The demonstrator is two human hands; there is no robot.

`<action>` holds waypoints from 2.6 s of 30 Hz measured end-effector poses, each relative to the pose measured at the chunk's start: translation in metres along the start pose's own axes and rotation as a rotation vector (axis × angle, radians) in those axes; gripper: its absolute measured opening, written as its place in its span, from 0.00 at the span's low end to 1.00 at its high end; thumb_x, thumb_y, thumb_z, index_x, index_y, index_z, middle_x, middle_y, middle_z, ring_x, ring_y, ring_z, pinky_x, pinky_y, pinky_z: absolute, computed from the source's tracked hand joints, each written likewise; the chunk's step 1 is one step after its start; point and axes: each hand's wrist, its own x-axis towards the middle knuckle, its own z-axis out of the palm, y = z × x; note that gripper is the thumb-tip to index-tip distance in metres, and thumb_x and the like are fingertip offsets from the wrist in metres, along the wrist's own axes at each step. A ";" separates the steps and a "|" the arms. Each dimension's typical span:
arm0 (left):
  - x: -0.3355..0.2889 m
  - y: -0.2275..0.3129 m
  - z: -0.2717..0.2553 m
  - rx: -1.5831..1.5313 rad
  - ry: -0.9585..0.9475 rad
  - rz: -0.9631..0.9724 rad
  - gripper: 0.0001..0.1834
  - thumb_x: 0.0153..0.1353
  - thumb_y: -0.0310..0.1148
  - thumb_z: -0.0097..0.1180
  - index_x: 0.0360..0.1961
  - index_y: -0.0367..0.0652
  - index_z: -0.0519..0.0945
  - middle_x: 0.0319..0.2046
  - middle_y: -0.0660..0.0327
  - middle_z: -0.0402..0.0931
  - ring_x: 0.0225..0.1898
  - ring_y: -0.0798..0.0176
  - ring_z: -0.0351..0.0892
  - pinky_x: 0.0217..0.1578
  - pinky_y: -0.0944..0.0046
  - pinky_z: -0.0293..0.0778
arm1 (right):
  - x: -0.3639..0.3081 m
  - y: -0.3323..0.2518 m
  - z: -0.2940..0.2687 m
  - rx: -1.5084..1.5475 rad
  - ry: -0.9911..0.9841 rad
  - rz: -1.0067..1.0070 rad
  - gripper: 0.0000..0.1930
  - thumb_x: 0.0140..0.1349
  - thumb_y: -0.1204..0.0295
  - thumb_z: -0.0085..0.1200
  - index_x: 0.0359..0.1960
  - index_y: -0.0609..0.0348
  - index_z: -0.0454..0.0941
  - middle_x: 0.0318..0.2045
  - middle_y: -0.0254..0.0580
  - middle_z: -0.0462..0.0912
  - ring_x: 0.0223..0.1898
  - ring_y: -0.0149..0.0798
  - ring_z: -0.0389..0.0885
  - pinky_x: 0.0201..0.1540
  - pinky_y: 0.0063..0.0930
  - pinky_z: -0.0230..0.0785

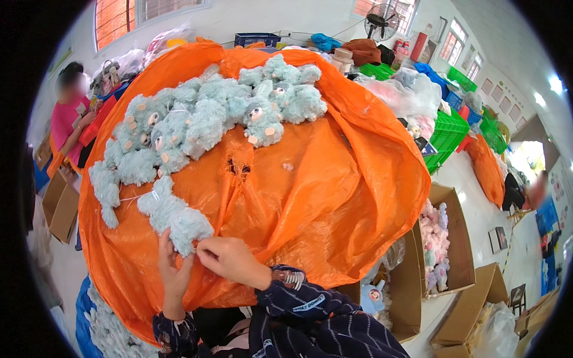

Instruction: The person repeatedly picks up light blue stuffed bunny toys from a large orange sack, ties a white string around each one, and places the finished items into a cardboard box. The process is repetitive and continues throughout the clip.

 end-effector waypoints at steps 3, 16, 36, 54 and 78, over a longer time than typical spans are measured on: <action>0.002 0.000 -0.002 -0.029 0.003 -0.011 0.35 0.47 0.15 0.49 0.58 0.36 0.53 0.49 0.52 0.64 0.51 0.61 0.65 0.48 0.65 0.64 | 0.014 0.010 -0.042 -0.025 0.118 -0.019 0.02 0.51 0.79 0.51 0.26 0.64 0.74 0.22 0.40 0.77 0.24 0.27 0.75 0.27 0.20 0.68; 0.006 0.005 -0.007 -0.355 -0.052 -0.087 0.33 0.52 0.17 0.48 0.59 0.36 0.52 0.51 0.55 0.61 0.52 0.64 0.64 0.51 0.66 0.62 | 0.052 0.259 -0.327 -1.216 0.341 0.339 0.11 0.56 0.69 0.41 0.35 0.64 0.70 0.30 0.59 0.75 0.35 0.58 0.73 0.37 0.44 0.65; 0.011 0.018 -0.011 -0.455 -0.009 -0.162 0.26 0.59 0.23 0.43 0.59 0.35 0.53 0.48 0.55 0.66 0.46 0.67 0.67 0.45 0.67 0.66 | 0.016 0.056 -0.127 0.649 0.377 0.376 0.11 0.61 0.63 0.42 0.39 0.54 0.69 0.20 0.24 0.67 0.15 0.17 0.58 0.15 0.13 0.50; 0.003 0.011 -0.021 -0.591 0.028 -0.198 0.25 0.60 0.26 0.42 0.59 0.37 0.56 0.46 0.59 0.67 0.43 0.68 0.68 0.41 0.69 0.68 | -0.001 0.013 0.013 0.048 -0.063 0.063 0.14 0.53 0.78 0.53 0.42 0.67 0.72 0.25 0.41 0.72 0.25 0.31 0.70 0.28 0.21 0.62; 0.006 0.011 -0.004 -0.180 0.146 -0.081 0.26 0.56 0.25 0.48 0.56 0.31 0.58 0.51 0.54 0.62 0.52 0.63 0.63 0.51 0.67 0.60 | 0.050 0.119 -0.104 -0.584 0.533 0.170 0.17 0.57 0.69 0.48 0.44 0.70 0.68 0.38 0.52 0.73 0.40 0.44 0.72 0.42 0.34 0.64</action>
